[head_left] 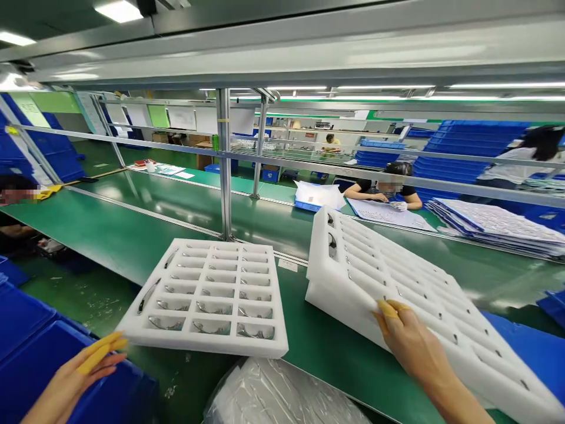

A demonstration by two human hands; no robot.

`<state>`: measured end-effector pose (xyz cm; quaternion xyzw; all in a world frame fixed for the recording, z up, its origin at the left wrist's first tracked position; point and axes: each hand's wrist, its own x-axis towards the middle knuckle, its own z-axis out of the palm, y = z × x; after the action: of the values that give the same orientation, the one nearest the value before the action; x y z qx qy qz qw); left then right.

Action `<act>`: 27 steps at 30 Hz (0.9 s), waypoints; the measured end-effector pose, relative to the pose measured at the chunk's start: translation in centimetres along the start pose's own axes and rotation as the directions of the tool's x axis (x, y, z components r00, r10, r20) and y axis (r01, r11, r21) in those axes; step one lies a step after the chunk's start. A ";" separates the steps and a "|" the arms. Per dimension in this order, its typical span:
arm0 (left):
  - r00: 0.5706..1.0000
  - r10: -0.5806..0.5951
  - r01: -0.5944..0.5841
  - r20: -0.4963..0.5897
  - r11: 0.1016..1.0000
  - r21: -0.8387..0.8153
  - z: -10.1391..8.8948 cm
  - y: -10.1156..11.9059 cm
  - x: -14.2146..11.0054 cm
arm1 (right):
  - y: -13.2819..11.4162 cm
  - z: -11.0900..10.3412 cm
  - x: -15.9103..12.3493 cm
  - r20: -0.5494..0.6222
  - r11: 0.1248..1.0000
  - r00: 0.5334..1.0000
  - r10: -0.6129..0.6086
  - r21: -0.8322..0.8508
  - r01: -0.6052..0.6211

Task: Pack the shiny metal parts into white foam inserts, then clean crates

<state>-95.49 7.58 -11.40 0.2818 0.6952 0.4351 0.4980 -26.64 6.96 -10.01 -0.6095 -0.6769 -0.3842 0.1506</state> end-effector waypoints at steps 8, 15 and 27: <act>0.830 0.155 -0.064 0.536 0.981 -0.184 18.4 7.3 -4.6 | -9.9 -6.0 4.1 -0.110 0.903 0.936 -0.334 0.246 0.352; 0.788 0.203 -0.082 0.581 0.970 -0.228 23.1 8.9 -3.2 | -17.8 -10.0 7.2 -0.056 0.794 0.869 -0.492 0.381 0.474; 0.918 0.307 -0.217 0.251 0.919 -0.329 9.3 6.2 0.8 | -31.9 -8.2 10.2 -0.121 0.607 0.758 -0.640 0.525 0.597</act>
<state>-87.34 14.07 -7.42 0.3584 0.4950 0.5494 0.5698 -60.98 9.68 -8.51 -0.2855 -0.9293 -0.1840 0.1448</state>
